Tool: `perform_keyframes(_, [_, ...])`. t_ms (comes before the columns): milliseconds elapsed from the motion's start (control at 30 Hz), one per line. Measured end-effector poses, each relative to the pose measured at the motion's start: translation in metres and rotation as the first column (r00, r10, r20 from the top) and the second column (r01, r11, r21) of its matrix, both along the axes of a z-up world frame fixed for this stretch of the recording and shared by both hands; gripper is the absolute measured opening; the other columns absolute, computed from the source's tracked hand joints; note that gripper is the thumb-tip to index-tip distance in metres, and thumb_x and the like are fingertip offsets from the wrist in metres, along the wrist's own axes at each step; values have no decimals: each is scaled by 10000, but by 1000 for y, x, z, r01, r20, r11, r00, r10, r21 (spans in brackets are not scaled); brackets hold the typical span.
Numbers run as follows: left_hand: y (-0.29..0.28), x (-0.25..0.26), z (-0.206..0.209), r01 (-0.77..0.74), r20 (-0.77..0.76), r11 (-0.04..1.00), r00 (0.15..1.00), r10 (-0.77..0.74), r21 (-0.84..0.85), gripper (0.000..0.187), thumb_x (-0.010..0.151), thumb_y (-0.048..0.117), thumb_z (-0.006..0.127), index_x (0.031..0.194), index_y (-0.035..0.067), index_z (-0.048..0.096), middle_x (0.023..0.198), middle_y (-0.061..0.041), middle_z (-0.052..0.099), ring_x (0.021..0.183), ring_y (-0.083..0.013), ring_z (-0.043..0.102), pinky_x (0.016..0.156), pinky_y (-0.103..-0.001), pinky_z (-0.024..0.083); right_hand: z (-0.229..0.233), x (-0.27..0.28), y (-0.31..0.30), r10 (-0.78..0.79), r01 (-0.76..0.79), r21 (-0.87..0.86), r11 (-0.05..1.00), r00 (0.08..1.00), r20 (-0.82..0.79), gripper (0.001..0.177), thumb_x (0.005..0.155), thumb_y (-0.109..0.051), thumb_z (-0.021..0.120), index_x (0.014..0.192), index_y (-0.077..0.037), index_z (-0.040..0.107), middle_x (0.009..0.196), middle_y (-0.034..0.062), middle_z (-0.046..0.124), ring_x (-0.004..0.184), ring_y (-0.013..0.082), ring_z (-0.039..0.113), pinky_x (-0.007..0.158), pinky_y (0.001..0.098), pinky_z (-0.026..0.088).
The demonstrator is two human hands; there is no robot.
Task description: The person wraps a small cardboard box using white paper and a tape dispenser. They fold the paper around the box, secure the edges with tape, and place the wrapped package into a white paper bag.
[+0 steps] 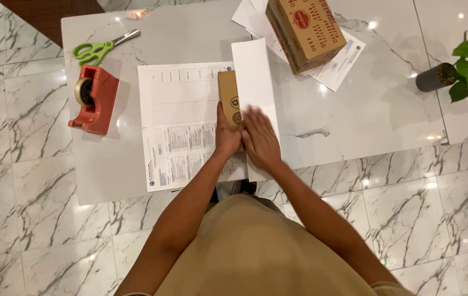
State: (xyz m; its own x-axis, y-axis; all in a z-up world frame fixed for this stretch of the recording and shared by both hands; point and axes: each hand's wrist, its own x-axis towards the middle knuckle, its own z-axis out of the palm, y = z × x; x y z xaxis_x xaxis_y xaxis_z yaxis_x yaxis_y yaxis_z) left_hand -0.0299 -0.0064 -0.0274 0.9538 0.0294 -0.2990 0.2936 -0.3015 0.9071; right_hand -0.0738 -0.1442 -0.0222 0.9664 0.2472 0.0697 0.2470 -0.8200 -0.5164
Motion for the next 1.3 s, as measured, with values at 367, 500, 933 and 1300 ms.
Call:
perform_keyframes(367, [-1, -1, -6, -14, 133, 999, 991, 18, -30, 1075, 857, 277, 802, 1610, 5, 85, 1559, -234, 416, 1425, -354, 456, 1167, -411, 396, -25, 62, -24, -331, 334, 144, 932, 943, -43, 753, 1039, -398, 414, 1582, 70, 182, 1610, 327, 255, 1393, 497, 376, 1086, 511, 396])
perform_keyframes(500, [-1, -1, 1, -16, 88, 1000, 996, 18, -22, 1077, 864, 275, 798, 1612, 9, 70, 1559, -235, 409, 1426, -349, 442, 1171, -419, 381, -53, 134, -33, -454, 511, 236, 826, 853, -260, 662, 1119, -433, 381, 1503, 106, 365, 1263, 370, 626, 1192, 517, 610, 1011, 506, 499])
perform_keyframes(933, [-2, -1, 9, -50, 57, 995, 997, 55, -87, 1073, 860, 332, 786, 1629, 51, 92, 1550, -228, 443, 1401, -335, 490, 1134, -427, 447, -78, 253, -45, -361, 413, 372, 831, 910, -205, 436, 1081, -296, 480, 945, 66, 680, 941, 291, 704, 858, 426, 665, 814, 495, 502])
perform_keyframes(1300, [3, -2, 8, 26, 7, 997, 1000, -25, -73, 1071, 851, 361, 788, 1632, 71, 114, 1601, -201, 376, 1448, -327, 422, 1154, -420, 404, -32, 306, -115, -298, 273, 743, 611, 949, -104, 401, 1004, -185, 701, 1347, -9, 591, 984, 91, 742, 815, 167, 668, 704, 294, 555])
